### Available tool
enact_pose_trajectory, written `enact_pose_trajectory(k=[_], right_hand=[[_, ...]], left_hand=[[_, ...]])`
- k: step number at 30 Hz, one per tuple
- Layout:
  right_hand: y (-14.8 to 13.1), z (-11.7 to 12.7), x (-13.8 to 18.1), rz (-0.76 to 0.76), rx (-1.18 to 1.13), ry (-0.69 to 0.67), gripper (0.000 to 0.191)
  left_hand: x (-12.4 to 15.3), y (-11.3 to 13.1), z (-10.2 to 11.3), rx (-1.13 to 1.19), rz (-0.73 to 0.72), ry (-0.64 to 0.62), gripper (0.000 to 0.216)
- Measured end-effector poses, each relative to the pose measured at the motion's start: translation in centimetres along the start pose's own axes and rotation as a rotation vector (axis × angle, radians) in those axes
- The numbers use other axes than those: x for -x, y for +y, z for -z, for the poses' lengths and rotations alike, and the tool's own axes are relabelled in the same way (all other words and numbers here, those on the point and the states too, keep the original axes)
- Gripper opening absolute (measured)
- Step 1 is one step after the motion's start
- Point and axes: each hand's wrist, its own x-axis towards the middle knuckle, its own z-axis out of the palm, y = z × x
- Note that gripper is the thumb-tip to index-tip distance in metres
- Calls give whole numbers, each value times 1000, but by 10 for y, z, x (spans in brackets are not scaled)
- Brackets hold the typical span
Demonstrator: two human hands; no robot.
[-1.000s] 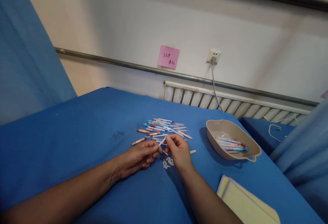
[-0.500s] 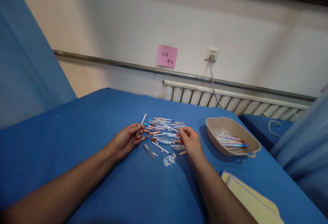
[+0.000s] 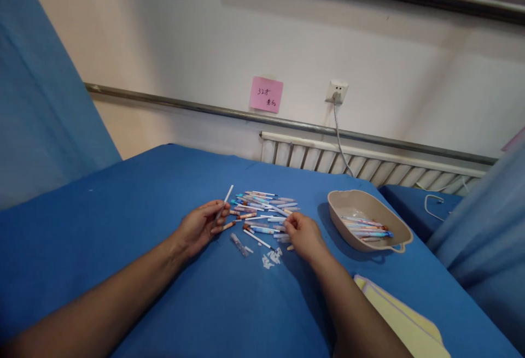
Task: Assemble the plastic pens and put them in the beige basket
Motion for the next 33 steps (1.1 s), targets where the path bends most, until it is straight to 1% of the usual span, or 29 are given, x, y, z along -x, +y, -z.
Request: enact_pose_trajectory(k=[2, 4, 5, 7, 10, 13, 19, 23, 26, 28, 29, 31, 33], right_hand=[[5, 18, -4, -59, 324, -53, 22], [7, 33, -6, -113, 597, -101, 24], [7, 38, -7, -137, 694, -117, 24], [6, 44, -6, -167, 788, -136, 26], [3, 42, -6, -160, 776, -185, 26], [1, 38, -5, -131, 732, -222, 22], [1, 34, -3, -112, 626, -271, 19], [6, 35, -4, -143, 575, -265, 18], [14, 38, -6, -169, 600, -206, 19], [19, 38, -6, -189, 602, -175, 19], [20, 37, -6, -198, 581, -182, 19], [22, 32, -5, -213, 494, -243, 20], [22, 25, -3, -267, 307, -322, 18]], left_hand=[[0, -4, -1, -43, 21, -42, 9], [-1, -7, -2, -87, 46, -67, 11], [-1, -8, -3, -103, 57, -69, 12], [-2, -10, -3, -124, 72, -65, 13], [-2, -12, -4, -132, 83, -67, 12], [-2, -12, -5, -139, 81, -69, 12], [-4, -15, -3, -151, 89, -79, 12], [-4, -17, -1, -150, 94, -95, 13], [-5, -14, -1, -129, 76, -86, 12], [-5, -8, 1, -95, 40, -64, 10], [-6, -4, 2, -73, 21, -41, 9], [-7, 4, 6, -27, -13, 24, 7], [-9, 10, 11, 1, -35, 84, 5]])
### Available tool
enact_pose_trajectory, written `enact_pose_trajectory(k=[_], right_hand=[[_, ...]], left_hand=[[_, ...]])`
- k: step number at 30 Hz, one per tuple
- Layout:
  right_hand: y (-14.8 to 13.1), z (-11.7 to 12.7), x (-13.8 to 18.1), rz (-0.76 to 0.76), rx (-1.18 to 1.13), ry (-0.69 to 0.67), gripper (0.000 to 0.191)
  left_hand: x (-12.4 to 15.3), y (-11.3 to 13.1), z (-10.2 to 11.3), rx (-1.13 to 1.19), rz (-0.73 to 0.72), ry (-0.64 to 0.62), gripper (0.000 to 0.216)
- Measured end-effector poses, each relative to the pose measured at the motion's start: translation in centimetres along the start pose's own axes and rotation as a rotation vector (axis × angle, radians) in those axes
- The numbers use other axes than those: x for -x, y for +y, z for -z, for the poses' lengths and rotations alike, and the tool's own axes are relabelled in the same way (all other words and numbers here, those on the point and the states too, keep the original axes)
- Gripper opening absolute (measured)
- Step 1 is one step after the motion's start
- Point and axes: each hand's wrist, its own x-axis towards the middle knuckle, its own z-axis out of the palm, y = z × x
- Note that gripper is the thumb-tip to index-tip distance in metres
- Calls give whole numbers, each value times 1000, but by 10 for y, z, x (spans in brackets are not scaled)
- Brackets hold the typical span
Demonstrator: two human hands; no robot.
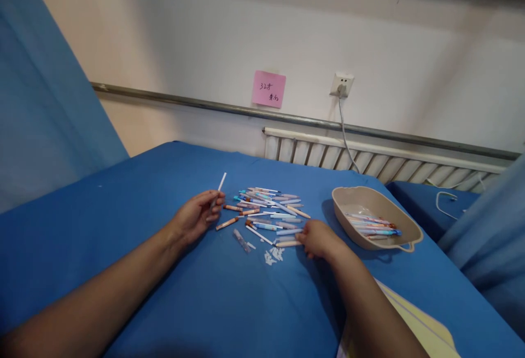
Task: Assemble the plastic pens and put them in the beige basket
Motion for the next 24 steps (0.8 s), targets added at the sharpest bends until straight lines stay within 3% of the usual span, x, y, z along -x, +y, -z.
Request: enact_pose_trajectory(k=[4, 9, 12, 16, 18, 21, 24], right_hand=[[-11, -14, 3, -40, -427, -187, 21], [-23, -20, 10, 88, -727, -320, 34], [-25, -20, 10, 188, -569, -196, 31], [-35, -28, 16, 348, -132, 255, 22], [-43, -39, 26, 521, 10, 390, 32], [-55, -60, 39, 699, 193, 394, 64], [-62, -73, 36, 698, 295, 372, 64]], left_hand=[[-6, 1, 9, 14, -15, 66, 6], [-11, -8, 13, 6, 10, 95, 7], [-13, -10, 13, 5, 18, 96, 6], [-13, -11, 13, 4, 34, 86, 5], [-14, -12, 13, 2, 41, 76, 5], [-14, -14, 12, 2, 40, 67, 6], [-14, -15, 13, 6, 30, 67, 6]])
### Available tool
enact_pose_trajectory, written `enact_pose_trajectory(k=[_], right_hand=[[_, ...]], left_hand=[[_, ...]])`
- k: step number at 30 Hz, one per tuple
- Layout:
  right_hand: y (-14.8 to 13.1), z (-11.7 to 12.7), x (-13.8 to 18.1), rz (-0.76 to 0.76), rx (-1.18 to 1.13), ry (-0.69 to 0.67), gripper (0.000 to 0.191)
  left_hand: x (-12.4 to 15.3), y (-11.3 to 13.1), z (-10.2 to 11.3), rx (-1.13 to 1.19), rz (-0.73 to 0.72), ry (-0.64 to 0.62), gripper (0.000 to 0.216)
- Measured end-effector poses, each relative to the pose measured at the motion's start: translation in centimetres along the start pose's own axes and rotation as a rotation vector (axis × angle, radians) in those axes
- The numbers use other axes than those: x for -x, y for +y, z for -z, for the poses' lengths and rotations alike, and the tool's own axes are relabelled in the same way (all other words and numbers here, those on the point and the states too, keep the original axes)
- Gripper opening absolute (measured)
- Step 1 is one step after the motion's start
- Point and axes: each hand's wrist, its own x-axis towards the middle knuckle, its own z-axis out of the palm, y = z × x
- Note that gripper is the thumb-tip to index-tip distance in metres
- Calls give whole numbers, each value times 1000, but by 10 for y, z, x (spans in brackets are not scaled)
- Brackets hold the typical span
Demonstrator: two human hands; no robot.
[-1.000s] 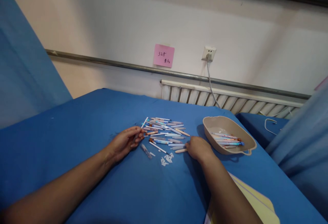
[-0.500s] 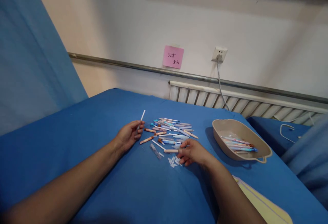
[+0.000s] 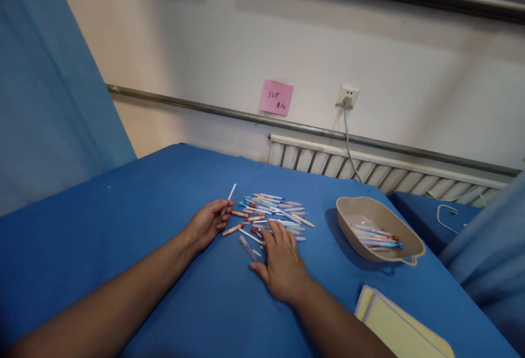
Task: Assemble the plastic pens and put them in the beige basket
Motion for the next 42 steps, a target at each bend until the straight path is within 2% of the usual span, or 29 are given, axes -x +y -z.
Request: enact_pose_trajectory(k=[5, 9, 13, 16, 19, 24, 30, 33, 37, 42], right_hand=[[11, -13, -26, -127, 65, 70, 48], [3, -12, -42, -48, 20, 92, 36], [-28, -11, -62, 75, -30, -17, 29], [-48, -17, -80, 76, 32, -124, 23], [-57, -27, -92, 47, 105, -170, 21], [-53, -38, -93, 52, 108, -109, 21], [-43, -35, -84, 62, 52, -50, 14], [-41, -31, -78, 84, 51, -49, 10], [-46, -26, -75, 139, 43, -43, 16], [-56, -26, -85, 199, 93, -119, 18]], left_hand=[[-2, -1, 4, 21, -9, -3, 7], [-4, -2, 9, 53, -17, 0, 7], [-5, -2, 12, 93, -14, -22, 6], [-4, -1, 13, 135, 4, -63, 8], [-3, 0, 16, 180, 32, -110, 9], [-2, 1, 18, 228, 78, -172, 9], [2, 1, 15, 231, 99, -216, 8], [4, 1, 14, 220, 102, -223, 8], [3, 1, 16, 196, 95, -213, 8], [3, 3, 21, 171, 74, -200, 9]])
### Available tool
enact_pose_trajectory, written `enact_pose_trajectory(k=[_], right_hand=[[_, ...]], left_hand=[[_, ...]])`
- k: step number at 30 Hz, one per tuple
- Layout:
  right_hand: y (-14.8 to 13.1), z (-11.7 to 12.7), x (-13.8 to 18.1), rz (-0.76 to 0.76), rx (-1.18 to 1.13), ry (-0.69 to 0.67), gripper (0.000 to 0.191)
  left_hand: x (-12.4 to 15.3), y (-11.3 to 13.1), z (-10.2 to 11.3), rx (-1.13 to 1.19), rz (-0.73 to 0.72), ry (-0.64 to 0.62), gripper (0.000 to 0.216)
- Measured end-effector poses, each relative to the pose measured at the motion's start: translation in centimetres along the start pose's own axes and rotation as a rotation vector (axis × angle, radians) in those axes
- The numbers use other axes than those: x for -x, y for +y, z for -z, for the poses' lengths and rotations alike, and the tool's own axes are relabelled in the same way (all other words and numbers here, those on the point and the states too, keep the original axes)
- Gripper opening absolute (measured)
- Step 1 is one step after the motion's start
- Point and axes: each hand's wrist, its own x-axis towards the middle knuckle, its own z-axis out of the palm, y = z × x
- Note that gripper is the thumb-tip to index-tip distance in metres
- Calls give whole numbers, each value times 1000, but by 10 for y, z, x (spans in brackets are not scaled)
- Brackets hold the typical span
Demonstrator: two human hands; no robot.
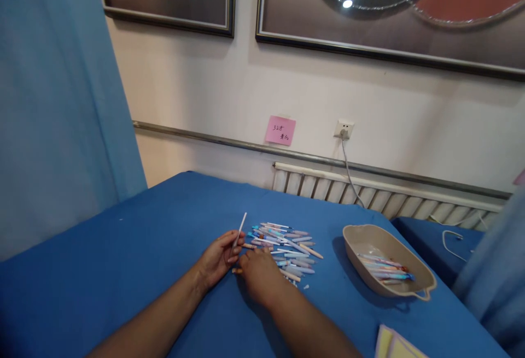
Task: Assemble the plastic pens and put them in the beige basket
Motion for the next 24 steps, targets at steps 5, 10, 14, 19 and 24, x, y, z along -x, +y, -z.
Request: enact_pose_trajectory(k=[5, 10, 14, 19, 24], right_hand=[[12, 8, 9, -244, -333, 198, 17], [42, 18, 51, -526, -979, 446, 28], [58, 20, 79, -677, -1287, 540, 36], [66, 21, 88, -662, -1467, 588, 36], [70, 24, 87, -643, -1401, 507, 36]], left_hand=[[3, 2, -1, -9, 5, -6, 9], [11, -10, -18, -179, 72, -78, 18], [17, -27, -35, -534, 122, -199, 29], [19, -38, -44, -788, 96, -265, 34], [17, -36, -43, -901, 63, -260, 32]])
